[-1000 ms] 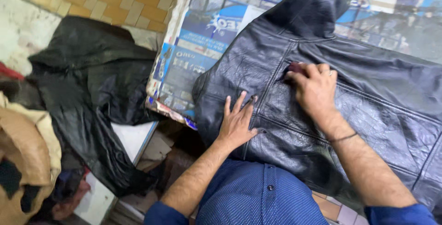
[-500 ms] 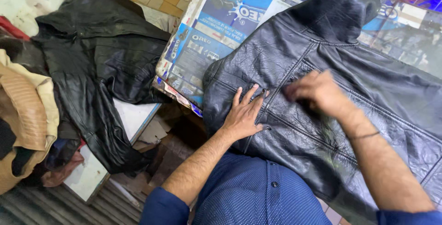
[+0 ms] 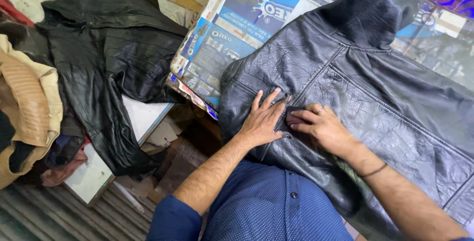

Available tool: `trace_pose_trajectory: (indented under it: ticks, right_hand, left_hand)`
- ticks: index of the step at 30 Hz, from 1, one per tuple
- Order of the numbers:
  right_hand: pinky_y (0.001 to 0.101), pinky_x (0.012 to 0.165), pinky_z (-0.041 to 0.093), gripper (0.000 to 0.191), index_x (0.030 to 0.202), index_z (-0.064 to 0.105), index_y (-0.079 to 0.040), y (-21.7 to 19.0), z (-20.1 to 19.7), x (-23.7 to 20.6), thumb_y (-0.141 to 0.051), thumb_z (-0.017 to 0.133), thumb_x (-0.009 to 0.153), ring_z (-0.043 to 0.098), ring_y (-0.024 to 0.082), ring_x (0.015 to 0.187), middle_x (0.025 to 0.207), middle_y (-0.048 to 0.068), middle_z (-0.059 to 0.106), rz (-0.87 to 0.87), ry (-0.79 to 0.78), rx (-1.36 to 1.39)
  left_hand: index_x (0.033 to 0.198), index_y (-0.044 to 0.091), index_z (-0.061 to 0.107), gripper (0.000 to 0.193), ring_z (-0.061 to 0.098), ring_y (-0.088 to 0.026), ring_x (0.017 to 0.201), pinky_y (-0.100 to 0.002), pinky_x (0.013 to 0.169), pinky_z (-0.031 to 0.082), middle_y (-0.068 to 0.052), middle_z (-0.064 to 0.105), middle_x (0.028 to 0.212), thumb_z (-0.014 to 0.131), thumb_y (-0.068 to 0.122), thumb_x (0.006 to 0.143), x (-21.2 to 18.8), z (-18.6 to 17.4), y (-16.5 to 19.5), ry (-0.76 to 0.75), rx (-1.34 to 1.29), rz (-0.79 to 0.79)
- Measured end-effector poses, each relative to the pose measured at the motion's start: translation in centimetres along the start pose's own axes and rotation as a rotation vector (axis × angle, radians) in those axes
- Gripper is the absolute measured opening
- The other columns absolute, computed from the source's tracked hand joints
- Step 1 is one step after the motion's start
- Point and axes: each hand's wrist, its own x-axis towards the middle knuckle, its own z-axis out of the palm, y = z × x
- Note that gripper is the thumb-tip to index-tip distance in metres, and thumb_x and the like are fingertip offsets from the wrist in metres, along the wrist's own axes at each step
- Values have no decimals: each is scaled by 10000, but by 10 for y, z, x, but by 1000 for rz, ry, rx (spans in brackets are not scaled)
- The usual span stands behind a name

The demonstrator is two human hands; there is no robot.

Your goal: The person wipes a black leather jacket laid on a workbench using a small dark sponge and a liquid from a bottle. They repeatedly dip the sponge into a small container and rub the jacket surface, then pour more liquid from a bottle into the container and continue wiping.

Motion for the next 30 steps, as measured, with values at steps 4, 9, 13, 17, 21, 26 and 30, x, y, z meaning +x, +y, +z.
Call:
trace_pose_trajectory:
  ticks: [4,9,13,17,21,26,30]
  right_hand:
    - [430,770,442,351,953,806,-199,7,5,0,-105,743,621,599,252,996,1161,-65,719,300,-106,-184]
    - [407,898,471,388,966,779,-119,6,7,-5,-92,730,582,595,270,1033,1208,-8,719,84,-110,194]
    - [400,923,450,266,891,792,-212,13,-13,0,-67,741,674,596,201,1067,1169,-107,738,66,-425,244]
    - [427,884,422,397,1002,808,-201,13,-13,8,-32,734,650,565,244,1056,1198,-69,722,232,-408,19]
    - [382,950,452,386,975,773,-123,-1,10,0,12,673,627,586,235,1125,1200,-9,705,116,-80,355]
    - [367,867,470,255,850,796,-211,-4,-19,-32,-58,749,651,629,201,1090,1161,-138,742,259,-397,177]
    - [455,840,441,340,1016,824,-245,-31,-33,-37,-52,749,746,618,267,1049,1088,-28,706,673,-177,-521]
  left_hand:
    - [1518,6,343,1033,161,-282,1582,-609,1276,47,-98,468,1551,876,382,717,-1,2,-1,9,-26,-1]
    - [1488,-15,355,1036,155,-280,1561,-607,1256,30,-128,463,1549,884,389,694,1,3,-3,-19,15,-10]
    - [1498,-4,356,1019,142,-279,1575,-606,1268,22,-112,462,1551,876,386,713,0,2,-3,-21,-16,-13]
    - [1493,-5,349,1024,128,-277,1569,-606,1256,13,-121,439,1566,878,377,704,1,2,-2,-39,20,-12]
    - [1507,-15,345,1065,135,-275,1554,-602,1248,17,-122,436,1567,879,380,675,1,3,-3,-19,2,-2]
    - [1494,-11,372,1004,146,-286,1579,-611,1269,31,-115,455,1551,874,364,709,0,7,-7,-3,-9,19]
    - [1486,-17,383,1004,155,-316,1568,-628,1256,42,-137,439,1555,878,344,691,-3,12,-9,45,-46,64]
